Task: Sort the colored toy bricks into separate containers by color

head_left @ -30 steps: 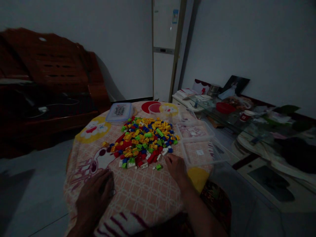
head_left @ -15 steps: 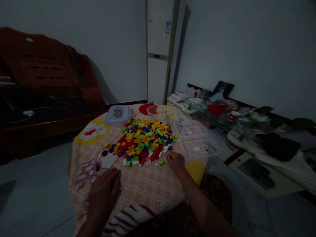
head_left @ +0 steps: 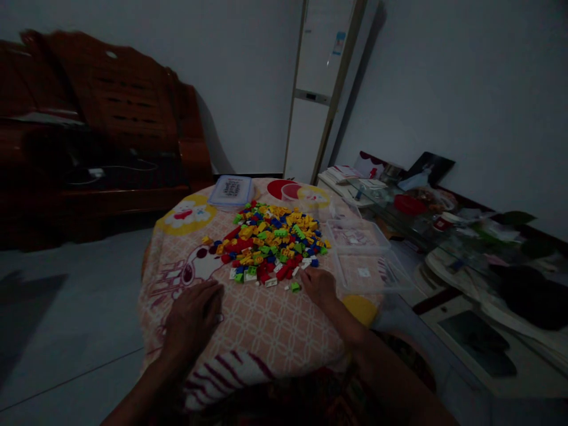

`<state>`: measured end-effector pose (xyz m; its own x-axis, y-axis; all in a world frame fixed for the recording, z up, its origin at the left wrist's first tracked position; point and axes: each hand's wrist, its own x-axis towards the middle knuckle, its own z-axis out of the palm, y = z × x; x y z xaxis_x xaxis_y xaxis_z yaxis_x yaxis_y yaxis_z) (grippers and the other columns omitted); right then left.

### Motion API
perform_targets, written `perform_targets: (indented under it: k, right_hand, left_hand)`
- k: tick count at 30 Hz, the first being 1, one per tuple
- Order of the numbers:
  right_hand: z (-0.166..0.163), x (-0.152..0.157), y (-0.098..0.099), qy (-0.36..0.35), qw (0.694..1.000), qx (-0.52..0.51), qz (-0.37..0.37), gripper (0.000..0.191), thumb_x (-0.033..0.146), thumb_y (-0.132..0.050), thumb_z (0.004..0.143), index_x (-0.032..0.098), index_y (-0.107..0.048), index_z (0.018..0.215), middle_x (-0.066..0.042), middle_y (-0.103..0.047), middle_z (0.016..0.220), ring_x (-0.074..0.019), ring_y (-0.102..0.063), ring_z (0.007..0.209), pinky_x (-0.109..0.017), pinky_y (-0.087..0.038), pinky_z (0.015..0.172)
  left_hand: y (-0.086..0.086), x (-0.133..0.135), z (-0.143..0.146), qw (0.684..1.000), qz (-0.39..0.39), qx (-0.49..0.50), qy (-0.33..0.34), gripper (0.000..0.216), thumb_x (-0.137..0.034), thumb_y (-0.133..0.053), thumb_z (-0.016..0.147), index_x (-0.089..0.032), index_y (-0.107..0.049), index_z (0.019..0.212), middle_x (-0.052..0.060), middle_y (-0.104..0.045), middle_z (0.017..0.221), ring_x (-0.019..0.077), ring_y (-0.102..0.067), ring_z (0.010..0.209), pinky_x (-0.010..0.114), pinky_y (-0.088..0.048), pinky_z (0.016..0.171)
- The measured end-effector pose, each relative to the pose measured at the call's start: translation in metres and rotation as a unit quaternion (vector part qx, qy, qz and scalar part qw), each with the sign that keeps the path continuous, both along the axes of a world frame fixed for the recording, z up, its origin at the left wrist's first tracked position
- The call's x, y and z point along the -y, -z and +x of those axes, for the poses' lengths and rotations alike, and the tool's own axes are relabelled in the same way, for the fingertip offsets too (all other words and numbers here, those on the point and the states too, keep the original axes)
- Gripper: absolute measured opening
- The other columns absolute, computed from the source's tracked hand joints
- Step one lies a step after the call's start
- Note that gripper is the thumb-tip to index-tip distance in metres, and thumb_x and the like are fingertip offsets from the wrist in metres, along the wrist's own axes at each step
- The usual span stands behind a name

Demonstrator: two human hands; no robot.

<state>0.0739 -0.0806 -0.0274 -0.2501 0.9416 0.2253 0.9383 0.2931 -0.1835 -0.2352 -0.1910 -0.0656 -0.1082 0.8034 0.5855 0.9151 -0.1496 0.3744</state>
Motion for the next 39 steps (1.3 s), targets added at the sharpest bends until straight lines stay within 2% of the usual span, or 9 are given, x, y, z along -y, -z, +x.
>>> perform_targets:
  k: [5, 11, 15, 18, 23, 29, 32, 35, 39]
  right_hand:
    - [0.004, -0.003, 0.0, -0.013, 1.0, -0.014, -0.005, 0.042, 0.044, -0.044, 0.102, 0.021, -0.072, 0.079, -0.007, -0.074, 0.077, -0.0149, -0.063, 0.068, -0.027, -0.024, 0.059]
    - [0.02, -0.001, 0.005, -0.104, 0.992, -0.066, -0.006, 0.031, 0.032, -0.046, 0.101, 0.02, -0.066, 0.081, -0.004, -0.072, 0.08, -0.0141, -0.063, 0.073, -0.025, -0.029, 0.065]
    - [0.024, -0.002, 0.004, -0.134, 0.988, -0.081, -0.004, 0.028, 0.029, -0.047, 0.1, 0.019, -0.065, 0.081, -0.004, -0.071, 0.083, -0.0147, -0.064, 0.079, -0.024, -0.033, 0.069]
    - [0.022, -0.001, 0.001, -0.118, 0.99, -0.073, -0.009, 0.03, 0.031, -0.047, 0.101, 0.02, -0.066, 0.081, -0.004, -0.072, 0.083, -0.0149, -0.065, 0.079, -0.024, -0.033, 0.069]
    - [0.017, -0.002, -0.002, -0.089, 0.995, -0.032, -0.03, 0.027, 0.03, -0.048, 0.098, 0.021, -0.07, 0.087, -0.006, -0.075, 0.089, -0.017, -0.067, 0.081, -0.026, -0.034, 0.067]
    - [0.016, -0.005, 0.003, -0.058, 0.997, -0.035, -0.02, 0.02, 0.02, -0.051, 0.093, 0.019, -0.071, 0.093, -0.009, -0.076, 0.09, -0.0182, -0.067, 0.08, -0.026, -0.035, 0.066]
    - [0.018, 0.0, 0.003, -0.084, 0.994, -0.059, 0.034, 0.026, 0.023, -0.046, 0.098, 0.018, -0.069, 0.086, -0.007, -0.074, 0.085, -0.0164, -0.066, 0.077, -0.025, -0.036, 0.066]
    - [0.028, 0.01, -0.003, -0.117, 0.981, -0.064, 0.139, 0.037, 0.026, -0.038, 0.103, 0.018, -0.066, 0.081, -0.008, -0.07, 0.079, -0.0167, -0.062, 0.077, -0.027, -0.038, 0.071]
    - [0.051, 0.018, -0.016, -0.053, 0.969, -0.059, 0.234, 0.038, 0.03, -0.036, 0.104, 0.018, -0.067, 0.085, -0.01, -0.068, 0.081, -0.0199, -0.06, 0.081, -0.03, -0.04, 0.077]
  left_hand:
    - [-0.013, -0.005, 0.023, 0.999, -0.033, 0.032, 0.026, 0.03, -0.038, -0.051, 0.093, -0.02, -0.072, 0.106, 0.009, -0.074, 0.107, 0.0245, -0.068, 0.098, 0.037, -0.054, 0.09]
    - [-0.035, -0.051, 0.11, 0.97, -0.036, 0.046, 0.238, 0.028, -0.026, -0.049, 0.095, -0.021, -0.069, 0.113, 0.007, -0.071, 0.099, 0.0146, -0.067, 0.078, 0.023, -0.051, 0.068]
    - [-0.032, -0.069, 0.149, 0.967, -0.046, 0.0, 0.252, 0.021, -0.028, -0.053, 0.095, -0.019, -0.071, 0.09, 0.006, -0.065, 0.083, 0.0157, -0.062, 0.074, 0.025, -0.048, 0.068]
    - [-0.026, -0.069, 0.154, 0.964, -0.041, 0.006, 0.264, 0.026, -0.029, -0.05, 0.097, -0.019, -0.071, 0.086, 0.006, -0.064, 0.079, 0.0161, -0.062, 0.073, 0.027, -0.048, 0.068]
    - [-0.026, -0.068, 0.152, 0.954, -0.004, 0.112, 0.279, 0.025, -0.033, -0.055, 0.095, -0.021, -0.072, 0.109, 0.009, -0.071, 0.093, 0.0175, -0.066, 0.081, 0.029, -0.052, 0.073]
    - [-0.04, -0.101, 0.173, 0.946, 0.034, 0.198, 0.253, 0.025, -0.024, -0.056, 0.092, -0.02, -0.071, 0.111, 0.009, -0.073, 0.103, 0.0194, -0.068, 0.093, 0.032, -0.055, 0.083]
    - [-0.041, -0.119, 0.181, 0.954, 0.068, 0.202, 0.213, 0.024, -0.022, -0.054, 0.092, -0.019, -0.071, 0.108, 0.009, -0.072, 0.102, 0.0196, -0.067, 0.092, 0.033, -0.055, 0.084]
    - [-0.036, -0.126, 0.183, 0.956, 0.075, 0.193, 0.208, 0.023, -0.022, -0.054, 0.092, -0.018, -0.071, 0.107, 0.009, -0.072, 0.1, 0.0192, -0.067, 0.091, 0.033, -0.054, 0.083]
    - [-0.03, -0.121, 0.181, 0.956, 0.048, 0.171, 0.235, 0.024, -0.026, -0.054, 0.094, -0.019, -0.071, 0.109, 0.009, -0.073, 0.101, 0.0191, -0.068, 0.092, 0.032, -0.054, 0.084]
